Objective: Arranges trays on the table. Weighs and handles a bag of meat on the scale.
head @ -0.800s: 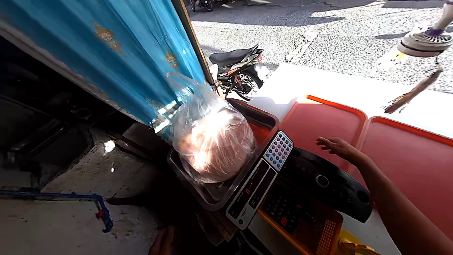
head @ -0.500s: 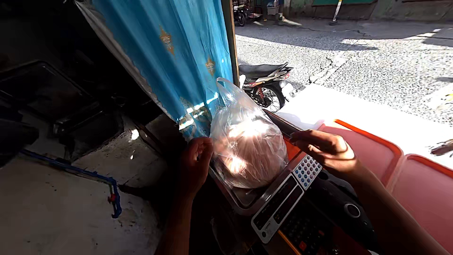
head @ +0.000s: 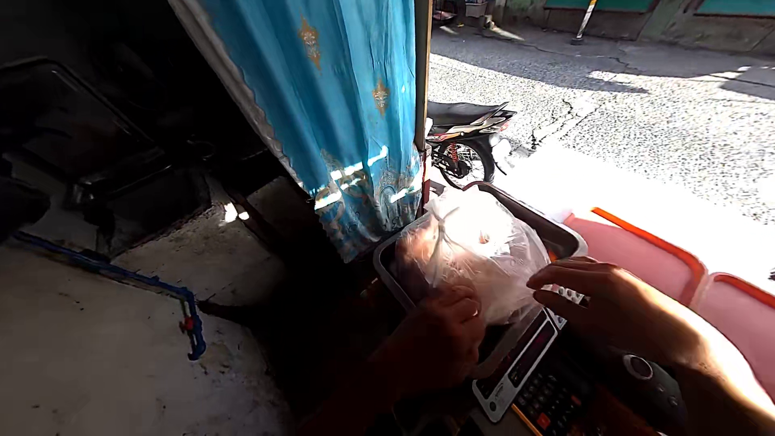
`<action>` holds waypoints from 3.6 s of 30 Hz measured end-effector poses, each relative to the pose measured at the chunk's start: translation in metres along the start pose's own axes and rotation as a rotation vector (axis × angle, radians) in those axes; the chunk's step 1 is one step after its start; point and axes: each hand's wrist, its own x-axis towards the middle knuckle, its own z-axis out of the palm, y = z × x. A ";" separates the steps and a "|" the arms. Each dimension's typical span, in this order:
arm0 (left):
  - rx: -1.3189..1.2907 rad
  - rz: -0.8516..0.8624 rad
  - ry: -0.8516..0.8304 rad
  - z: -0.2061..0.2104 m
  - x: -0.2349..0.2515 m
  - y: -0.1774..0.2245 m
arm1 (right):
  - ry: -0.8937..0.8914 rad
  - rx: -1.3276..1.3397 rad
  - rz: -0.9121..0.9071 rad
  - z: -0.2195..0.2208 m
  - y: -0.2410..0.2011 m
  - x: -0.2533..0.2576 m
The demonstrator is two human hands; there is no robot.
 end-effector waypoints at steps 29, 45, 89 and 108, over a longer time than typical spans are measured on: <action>-0.168 -0.865 0.437 -0.042 0.008 -0.109 | -0.406 -0.197 0.382 0.032 0.028 0.160; -0.289 -0.852 0.383 -0.027 -0.001 -0.124 | -0.237 -0.119 0.416 0.043 -0.050 0.167; -1.393 -0.273 0.059 -0.008 0.063 0.049 | 0.467 -0.281 0.390 -0.141 -0.204 -0.036; -1.588 -0.046 -0.787 0.205 0.032 0.222 | 1.750 0.502 1.398 -0.043 -0.122 -0.466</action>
